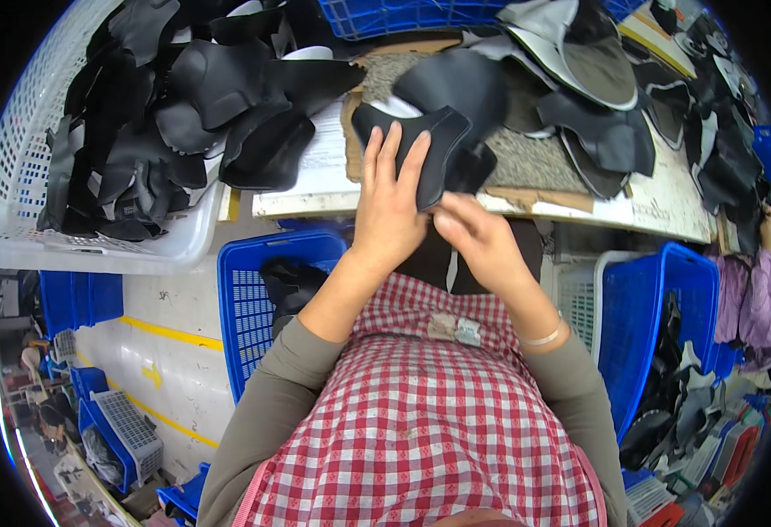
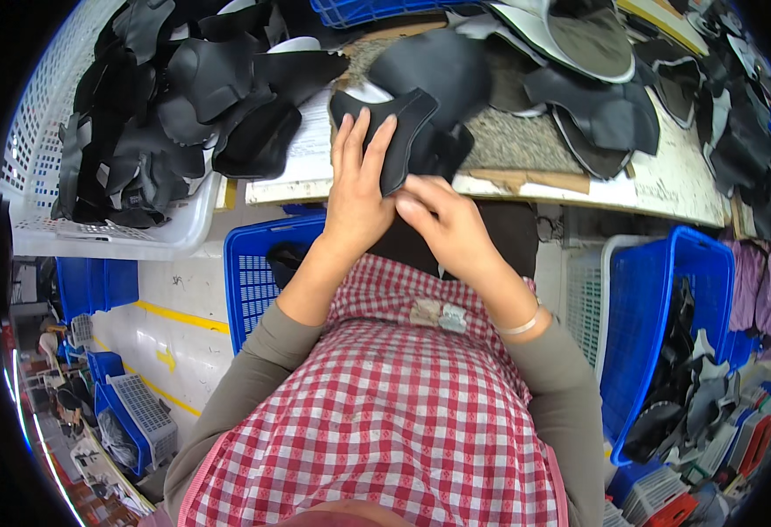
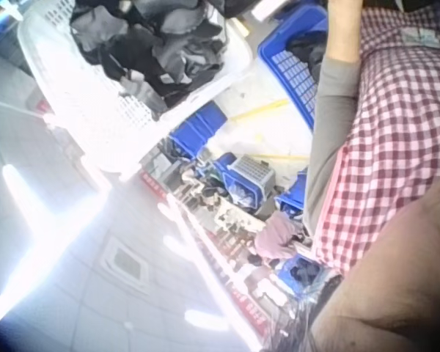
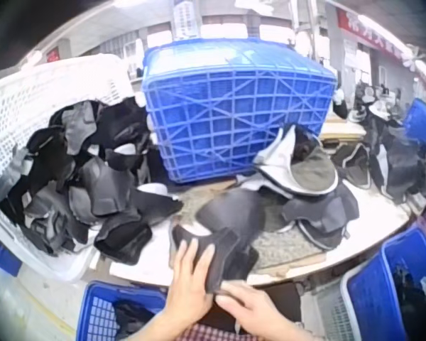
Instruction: The person repeatedly picks black shoe upper parts from a white basket, aligns them with grey insoles, and presses the edges together by hand. They place the assembled pairs into a blue basket and continue the cycle with additional parts.
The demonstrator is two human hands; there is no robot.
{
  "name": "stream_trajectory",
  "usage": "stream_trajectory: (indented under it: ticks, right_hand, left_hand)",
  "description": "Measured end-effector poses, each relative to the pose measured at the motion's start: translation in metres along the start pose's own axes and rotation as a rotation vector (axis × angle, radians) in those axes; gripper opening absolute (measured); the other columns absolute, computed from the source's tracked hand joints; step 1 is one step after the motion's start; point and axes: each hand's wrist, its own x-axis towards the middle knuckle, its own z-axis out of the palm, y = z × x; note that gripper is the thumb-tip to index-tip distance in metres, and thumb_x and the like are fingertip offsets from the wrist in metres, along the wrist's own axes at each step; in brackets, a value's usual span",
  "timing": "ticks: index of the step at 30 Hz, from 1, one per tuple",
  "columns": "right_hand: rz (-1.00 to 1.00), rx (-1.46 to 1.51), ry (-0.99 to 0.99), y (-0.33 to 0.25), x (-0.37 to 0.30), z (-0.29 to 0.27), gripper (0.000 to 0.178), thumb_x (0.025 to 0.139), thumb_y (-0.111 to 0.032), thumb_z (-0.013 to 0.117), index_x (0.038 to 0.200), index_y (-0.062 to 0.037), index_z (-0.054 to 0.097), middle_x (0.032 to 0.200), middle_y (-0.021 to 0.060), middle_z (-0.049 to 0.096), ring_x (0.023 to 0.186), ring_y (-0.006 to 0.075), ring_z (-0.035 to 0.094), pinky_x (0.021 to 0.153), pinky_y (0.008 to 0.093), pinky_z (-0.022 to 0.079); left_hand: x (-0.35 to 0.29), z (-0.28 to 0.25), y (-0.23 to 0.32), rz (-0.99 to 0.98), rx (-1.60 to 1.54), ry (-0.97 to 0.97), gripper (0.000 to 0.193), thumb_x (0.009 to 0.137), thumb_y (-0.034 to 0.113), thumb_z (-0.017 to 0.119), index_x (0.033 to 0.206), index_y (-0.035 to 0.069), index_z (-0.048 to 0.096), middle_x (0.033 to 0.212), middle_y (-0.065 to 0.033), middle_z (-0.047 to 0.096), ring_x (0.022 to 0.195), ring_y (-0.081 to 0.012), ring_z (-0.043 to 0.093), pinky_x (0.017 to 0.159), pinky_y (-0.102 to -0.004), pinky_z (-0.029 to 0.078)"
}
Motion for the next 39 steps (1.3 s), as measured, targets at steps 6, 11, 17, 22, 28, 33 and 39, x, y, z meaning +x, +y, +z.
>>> stream_trajectory:
  ticks: [6,11,17,22,28,33,39]
  right_hand:
    - [-0.059,-0.327,0.225,-0.011,0.011,-0.103,0.022,0.104,-0.017,0.065,0.118,-0.0032,0.075,0.116,0.0092,0.074,0.111,0.0182,0.067,0.096,0.0309,0.052]
    - [-0.226,-0.915,0.614,-0.028,0.062,-0.190,0.037,0.097,-0.020,0.074,0.131,-0.0038,0.069,0.129,0.0124,0.070,0.121,0.0246,0.064,0.104,0.0365,0.048]
    - [-0.514,-1.566,0.664,0.004,0.152,-0.178,0.094,0.074,-0.039,0.091,0.149,-0.0015,0.047,0.140,0.0149,0.060,0.128,0.0336,0.056,0.107,0.0482,0.041]
    - [-0.179,-1.579,0.763,0.011,0.201,-0.211,0.043,0.091,-0.038,0.075,0.123,-0.0103,0.072,0.103,0.0099,0.076,0.104,0.0293,0.071,0.094,0.0414,0.052]
    - [-0.349,-1.321,1.103,-0.083,0.184,-0.292,0.036,0.100,-0.036,0.065,0.106,-0.0037,0.078,0.093,0.0252,0.073,0.092,0.0371,0.075,0.082,0.0476,0.056]
    - [-0.860,-0.910,1.091,-0.165,0.089,-0.278,0.023,0.101,-0.019,0.069,0.109,0.0009,0.076,0.091,0.0094,0.077,0.083,0.0169,0.071,0.077,0.0317,0.053]
    - [-0.704,-0.029,0.531,-0.193,0.047,-0.259,0.017,0.098,-0.011,0.071,0.107,0.0017,0.076,0.097,0.0055,0.077,0.083,0.0117,0.070,0.078,0.0240,0.055]
  left_hand:
    - [0.065,-0.130,-0.060,0.076,0.029,0.362,0.073,0.065,-0.027,0.045,0.124,0.003,0.077,0.128,-0.0145,0.074,0.130,-0.0266,0.066,0.116,-0.0357,0.044]
    - [0.139,-0.244,-0.108,0.374,0.574,0.781,0.043,0.089,-0.016,0.060,0.125,0.003,0.075,0.129,-0.0139,0.074,0.123,-0.0271,0.070,0.109,-0.0365,0.051]
    - [0.200,-0.169,-0.210,-0.359,0.836,-0.106,0.068,0.092,0.008,0.070,0.156,0.020,0.048,0.155,-0.0083,0.056,0.141,-0.0321,0.055,0.116,-0.0460,0.044]
    - [0.177,-0.140,-0.228,-0.075,0.782,-0.108,0.072,0.094,0.021,0.075,0.158,0.015,0.043,0.168,-0.0156,0.036,0.155,-0.0437,0.029,0.123,-0.0619,0.027]
    - [0.077,-0.096,-0.103,0.151,0.196,0.187,0.029,0.091,-0.004,0.067,0.119,0.004,0.071,0.136,-0.0173,0.066,0.132,-0.0378,0.060,0.112,-0.0445,0.048]
    - [0.018,-0.055,-0.036,0.235,-0.011,0.114,0.028,0.083,-0.015,0.069,0.104,0.002,0.075,0.124,-0.0154,0.073,0.121,-0.0350,0.067,0.102,-0.0421,0.054]
    - [0.092,-0.063,0.019,0.617,0.011,0.389,0.055,0.080,-0.018,0.067,0.132,0.000,0.066,0.139,-0.0176,0.065,0.131,-0.0355,0.062,0.108,-0.0421,0.052]
